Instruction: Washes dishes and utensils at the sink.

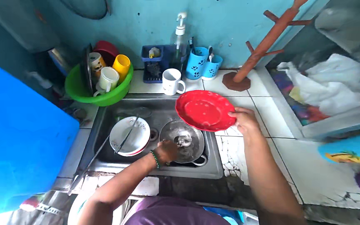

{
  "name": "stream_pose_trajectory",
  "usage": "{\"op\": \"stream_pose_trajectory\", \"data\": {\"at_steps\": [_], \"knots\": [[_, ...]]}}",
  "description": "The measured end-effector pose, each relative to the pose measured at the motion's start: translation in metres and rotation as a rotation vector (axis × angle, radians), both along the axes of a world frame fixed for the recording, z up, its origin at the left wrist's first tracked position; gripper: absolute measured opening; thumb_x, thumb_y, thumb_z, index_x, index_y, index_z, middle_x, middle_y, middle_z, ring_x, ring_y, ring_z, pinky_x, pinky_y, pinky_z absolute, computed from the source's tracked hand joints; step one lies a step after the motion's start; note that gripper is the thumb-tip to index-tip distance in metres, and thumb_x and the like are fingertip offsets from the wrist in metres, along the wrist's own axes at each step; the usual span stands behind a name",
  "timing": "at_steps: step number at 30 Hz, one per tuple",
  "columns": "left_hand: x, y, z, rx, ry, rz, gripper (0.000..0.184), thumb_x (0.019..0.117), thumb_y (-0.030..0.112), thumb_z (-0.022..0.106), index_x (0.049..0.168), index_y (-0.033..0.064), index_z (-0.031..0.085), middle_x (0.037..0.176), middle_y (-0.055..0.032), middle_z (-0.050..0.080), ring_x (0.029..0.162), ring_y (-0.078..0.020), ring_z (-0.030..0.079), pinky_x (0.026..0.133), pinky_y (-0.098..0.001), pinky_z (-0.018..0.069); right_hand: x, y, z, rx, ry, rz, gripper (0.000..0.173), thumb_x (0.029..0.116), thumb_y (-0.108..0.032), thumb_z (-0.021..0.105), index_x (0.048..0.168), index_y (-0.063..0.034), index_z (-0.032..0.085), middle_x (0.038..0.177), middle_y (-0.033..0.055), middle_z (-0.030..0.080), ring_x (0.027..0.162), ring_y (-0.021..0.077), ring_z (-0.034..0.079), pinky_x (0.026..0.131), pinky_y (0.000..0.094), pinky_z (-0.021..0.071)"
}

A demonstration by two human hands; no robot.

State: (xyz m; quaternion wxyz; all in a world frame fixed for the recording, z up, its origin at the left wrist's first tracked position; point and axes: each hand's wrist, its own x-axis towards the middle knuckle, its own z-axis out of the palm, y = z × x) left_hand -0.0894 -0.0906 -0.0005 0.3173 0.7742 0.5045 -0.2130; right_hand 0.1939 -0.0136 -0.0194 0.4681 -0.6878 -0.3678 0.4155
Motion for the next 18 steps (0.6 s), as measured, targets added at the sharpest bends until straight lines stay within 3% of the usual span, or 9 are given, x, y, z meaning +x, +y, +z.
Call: {"op": "stream_pose_trajectory", "data": {"at_steps": [1,3,5,6,8,10,13,15,18], "knots": [[-0.007,0.004,-0.003,-0.006,-0.034,0.013,0.051,0.1024,0.037,0.061,0.128,-0.007,0.062,0.135,-0.0312,0.057,0.13,-0.0478,0.052,0.104,-0.0669,0.0414,-0.008,-0.001,0.004,-0.02,0.04,0.034,0.031,0.0995,0.001,0.054,0.13,0.0017,0.059,0.112,0.016,0.064,0.087,0.019,0.062,0.076,0.0381,0.0541],[-0.028,0.009,-0.003,-0.015,-0.202,0.104,0.064,0.0968,0.046,0.068,0.135,-0.005,0.06,0.136,-0.0299,0.058,0.131,-0.0454,0.052,0.11,-0.0647,0.0382,-0.025,-0.002,0.007,-0.054,0.14,0.116,0.034,0.1012,0.0,0.049,0.134,0.0002,0.057,0.11,0.0143,0.064,0.083,0.0174,0.061,0.07,0.0348,0.0529],[-0.051,0.005,0.007,-0.039,-0.581,0.328,0.077,0.0932,0.035,0.076,0.149,-0.0077,0.044,0.144,-0.0256,0.055,0.136,-0.0338,0.052,0.117,-0.0493,0.038,-0.045,-0.005,0.011,-0.087,0.261,0.181,0.03,0.1027,-0.003,0.047,0.131,-0.0007,0.058,0.101,0.0087,0.064,0.075,0.0116,0.06,0.065,0.0273,0.0518],[-0.057,0.003,0.013,-0.096,-0.831,0.495,0.08,0.0961,0.025,0.071,0.156,-0.0076,0.03,0.145,-0.0228,0.055,0.133,-0.0263,0.056,0.114,-0.04,0.0435,-0.057,-0.007,0.012,-0.093,0.328,0.186,0.025,0.1035,-0.005,0.046,0.125,-0.0007,0.059,0.091,0.0051,0.064,0.068,0.0084,0.059,0.061,0.0231,0.0514],[-0.058,0.007,0.027,-0.246,-1.215,0.824,0.073,0.107,0.028,0.05,0.163,0.0069,0.007,0.144,-0.0226,0.053,0.117,-0.0276,0.065,0.094,-0.0397,0.0566,-0.081,-0.01,0.017,-0.131,0.48,0.173,0.017,0.1059,-0.009,0.044,0.112,-0.0019,0.059,0.08,0.0023,0.061,0.06,0.0059,0.056,0.055,0.0192,0.0495],[-0.059,0.015,0.043,-0.302,-1.43,1.038,0.066,0.108,0.045,0.041,0.161,0.0174,0.014,0.143,-0.0235,0.052,0.11,-0.0347,0.067,0.085,-0.0472,0.0591,-0.105,-0.011,0.022,-0.202,0.608,0.139,0.015,0.1072,-0.012,0.044,0.102,-0.0046,0.056,0.073,0.0022,0.059,0.053,0.0053,0.053,0.05,0.0173,0.0478],[-0.058,0.021,0.066,-0.177,-1.414,1.244,0.053,0.1059,0.038,0.042,0.153,0.0164,0.03,0.128,-0.0201,0.059,0.096,-0.0328,0.067,0.076,-0.048,0.0583,-0.134,-0.014,0.012,-0.289,0.583,0.197,0.022,0.1087,-0.016,0.044,0.099,-0.0031,0.059,0.067,0.003,0.058,0.048,0.006,0.051,0.045,0.0171,0.044],[-0.064,0.025,0.072,-0.13,-1.316,1.252,0.062,0.1009,0.023,0.043,0.157,0.0185,0.018,0.127,-0.0224,0.058,0.095,-0.0362,0.065,0.073,-0.0523,0.057,-0.145,-0.018,-0.003,-0.31,0.482,0.265,0.025,0.1101,-0.02,0.044,0.106,-0.0017,0.061,0.072,0.0044,0.061,0.054,0.0087,0.055,0.049,0.0205,0.0467],[-0.071,0.028,0.073,-0.054,-1.208,1.248,0.076,0.0983,0.014,0.042,0.162,0.0235,0.002,0.128,-0.0248,0.056,0.094,-0.0387,0.065,0.066,-0.055,0.0557,-0.157,-0.023,-0.03,-0.28,0.555,0.131,0.029,0.11,-0.019,0.046,0.126,0.0026,0.057,0.099,0.0126,0.062,0.079,0.0168,0.06,0.072,0.0295,0.0526]]}}
